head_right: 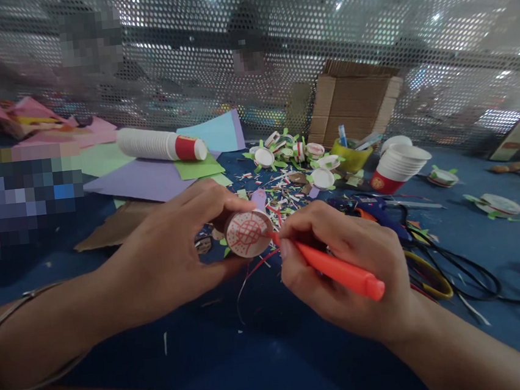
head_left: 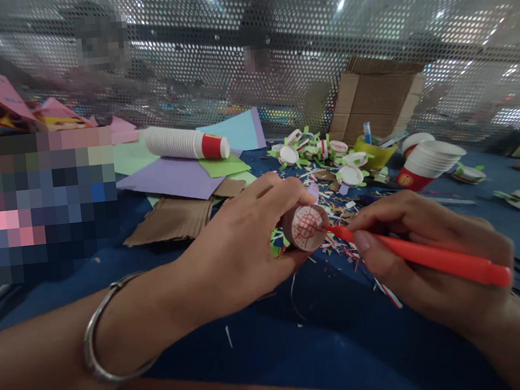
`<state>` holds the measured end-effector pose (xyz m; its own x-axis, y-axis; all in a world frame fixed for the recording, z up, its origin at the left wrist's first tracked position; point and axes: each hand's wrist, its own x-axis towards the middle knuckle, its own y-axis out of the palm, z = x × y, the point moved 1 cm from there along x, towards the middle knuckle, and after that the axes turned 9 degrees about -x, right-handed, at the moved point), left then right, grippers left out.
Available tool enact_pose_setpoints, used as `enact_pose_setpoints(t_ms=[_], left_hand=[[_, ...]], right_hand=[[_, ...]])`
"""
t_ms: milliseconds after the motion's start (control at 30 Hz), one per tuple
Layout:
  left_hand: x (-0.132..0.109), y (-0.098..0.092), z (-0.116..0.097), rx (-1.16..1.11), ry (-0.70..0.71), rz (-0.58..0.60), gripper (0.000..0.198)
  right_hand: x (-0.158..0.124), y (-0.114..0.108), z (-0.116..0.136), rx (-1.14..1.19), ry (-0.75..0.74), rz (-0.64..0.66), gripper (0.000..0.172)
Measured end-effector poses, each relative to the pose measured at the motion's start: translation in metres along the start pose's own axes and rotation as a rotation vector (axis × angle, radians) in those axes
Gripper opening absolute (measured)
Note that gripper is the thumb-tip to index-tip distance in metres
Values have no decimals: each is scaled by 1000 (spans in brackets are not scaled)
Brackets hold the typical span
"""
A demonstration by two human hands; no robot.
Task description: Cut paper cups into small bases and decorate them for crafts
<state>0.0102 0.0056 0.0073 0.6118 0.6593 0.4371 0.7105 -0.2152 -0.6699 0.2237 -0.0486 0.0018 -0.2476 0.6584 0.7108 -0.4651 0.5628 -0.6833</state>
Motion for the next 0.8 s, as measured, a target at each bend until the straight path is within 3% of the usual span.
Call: enact_pose_setpoints(t_ms=[800], left_hand=[[2, -1, 4, -60, -53, 18, 38]], right_hand=[[1, 3, 0, 93, 49, 7, 8]])
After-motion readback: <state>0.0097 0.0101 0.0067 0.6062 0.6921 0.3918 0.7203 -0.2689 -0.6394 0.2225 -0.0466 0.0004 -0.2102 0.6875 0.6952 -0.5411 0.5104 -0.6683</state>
